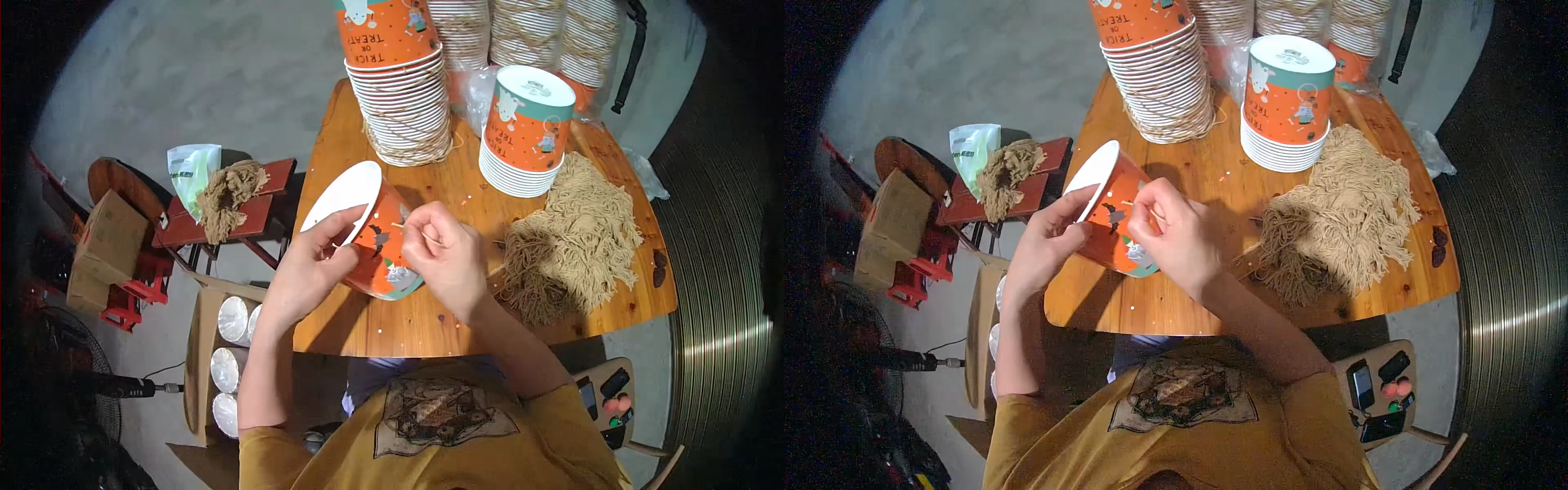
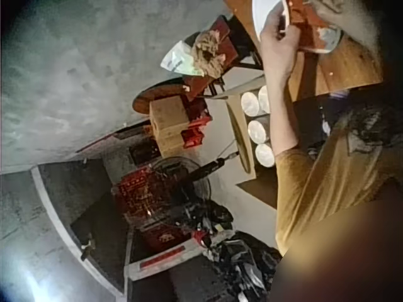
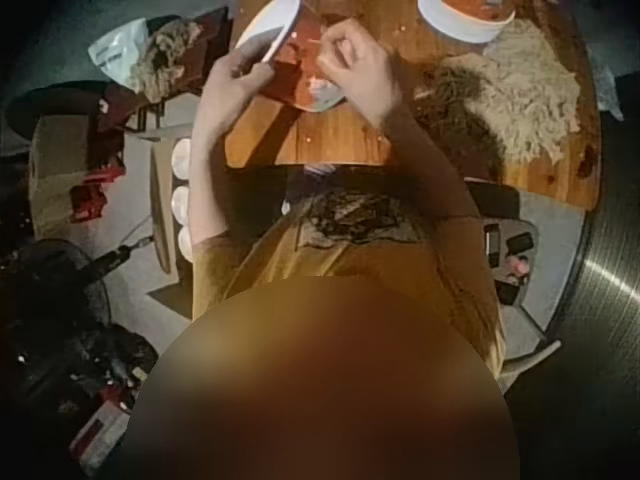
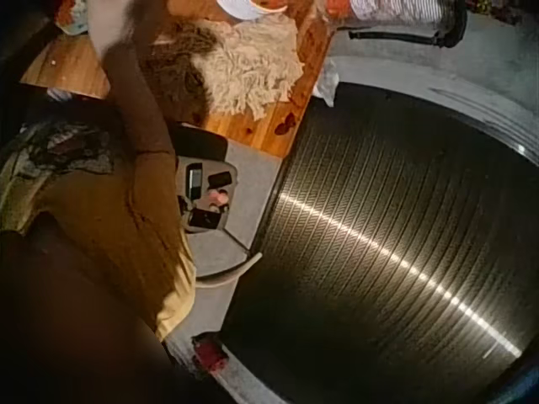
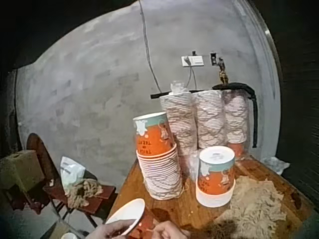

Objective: Packing decorative wood wool and a piece of string into themed paper cups.

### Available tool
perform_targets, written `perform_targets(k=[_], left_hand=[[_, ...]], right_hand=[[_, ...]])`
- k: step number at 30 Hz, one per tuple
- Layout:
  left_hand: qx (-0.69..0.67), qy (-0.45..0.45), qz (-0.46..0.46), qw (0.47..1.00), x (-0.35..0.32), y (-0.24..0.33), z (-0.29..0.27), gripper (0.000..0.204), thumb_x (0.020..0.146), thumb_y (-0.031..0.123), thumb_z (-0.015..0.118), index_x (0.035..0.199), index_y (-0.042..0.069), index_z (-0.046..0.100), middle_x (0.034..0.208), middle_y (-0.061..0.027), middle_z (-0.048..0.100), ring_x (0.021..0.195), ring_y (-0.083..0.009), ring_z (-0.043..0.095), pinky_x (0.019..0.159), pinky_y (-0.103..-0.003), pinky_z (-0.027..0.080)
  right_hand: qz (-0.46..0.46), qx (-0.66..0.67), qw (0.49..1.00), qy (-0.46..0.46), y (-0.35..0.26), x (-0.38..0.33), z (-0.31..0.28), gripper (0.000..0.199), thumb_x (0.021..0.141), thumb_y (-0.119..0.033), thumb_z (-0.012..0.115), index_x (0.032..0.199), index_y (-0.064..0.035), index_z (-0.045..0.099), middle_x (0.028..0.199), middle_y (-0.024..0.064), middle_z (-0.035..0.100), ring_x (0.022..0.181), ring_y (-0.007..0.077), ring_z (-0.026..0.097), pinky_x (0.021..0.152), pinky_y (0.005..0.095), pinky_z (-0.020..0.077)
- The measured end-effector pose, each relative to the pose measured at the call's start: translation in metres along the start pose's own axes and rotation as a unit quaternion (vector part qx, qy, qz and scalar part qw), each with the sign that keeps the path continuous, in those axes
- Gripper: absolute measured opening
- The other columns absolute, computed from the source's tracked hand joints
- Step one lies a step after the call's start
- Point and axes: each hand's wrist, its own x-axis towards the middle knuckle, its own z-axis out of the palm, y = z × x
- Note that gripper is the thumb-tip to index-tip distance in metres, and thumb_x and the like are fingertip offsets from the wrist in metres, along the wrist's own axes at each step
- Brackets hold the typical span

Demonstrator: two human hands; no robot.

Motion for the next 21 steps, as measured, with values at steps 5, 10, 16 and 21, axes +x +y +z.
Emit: perform_targets(k=[5, 10, 16, 21], left_hand=[[0.035, 0.001, 0.008, 0.999, -0.005, -0.003, 0.002, 0.048, 0.082, 0.004, 0.049, 0.13, 0.003, 0.048, 0.105, -0.0044, 0.06, 0.08, -0.0062, 0.051, 0.076, -0.022, 0.044], [0.025, -0.011, 0.012, 1.0, -0.006, 0.001, 0.008, 0.05, 0.081, 0.002, 0.048, 0.131, 0.004, 0.048, 0.102, -0.0042, 0.059, 0.08, -0.0074, 0.053, 0.076, -0.023, 0.046], [0.027, -0.016, 0.018, 0.999, -0.007, 0.001, 0.015, 0.051, 0.081, 0.002, 0.048, 0.132, 0.006, 0.048, 0.1, -0.0036, 0.056, 0.078, -0.0078, 0.053, 0.074, -0.023, 0.047], [0.041, -0.016, 0.015, 0.999, -0.008, 0.002, 0.018, 0.052, 0.081, 0.003, 0.049, 0.132, 0.007, 0.048, 0.1, -0.0039, 0.055, 0.077, -0.0084, 0.053, 0.074, -0.024, 0.047]], right_hand=[[-0.022, 0.007, 1.0, -0.004, 0.001, 0.002, 0.01, 0.015, 0.075, 0.003, 0.06, 0.083, -0.0047, 0.05, 0.061, -0.0025, 0.047, 0.054, 0.0023, 0.043, 0.049, 0.0205, 0.0382], [-0.019, -0.005, 1.0, -0.01, 0.0, 0.001, 0.006, 0.017, 0.074, 0.003, 0.061, 0.082, -0.0045, 0.047, 0.062, -0.0001, 0.049, 0.053, 0.005, 0.046, 0.048, 0.0221, 0.04], [-0.088, -0.07, 0.994, 0.006, 0.009, -0.001, 0.005, 0.019, 0.073, 0.004, 0.061, 0.081, -0.0044, 0.047, 0.063, 0.0009, 0.048, 0.053, 0.0056, 0.046, 0.047, 0.0232, 0.0399], [-0.106, -0.081, 0.991, 0.009, 0.007, -0.001, 0.002, 0.02, 0.072, 0.005, 0.062, 0.081, -0.0043, 0.047, 0.064, 0.0017, 0.048, 0.052, 0.007, 0.046, 0.047, 0.0239, 0.04]])
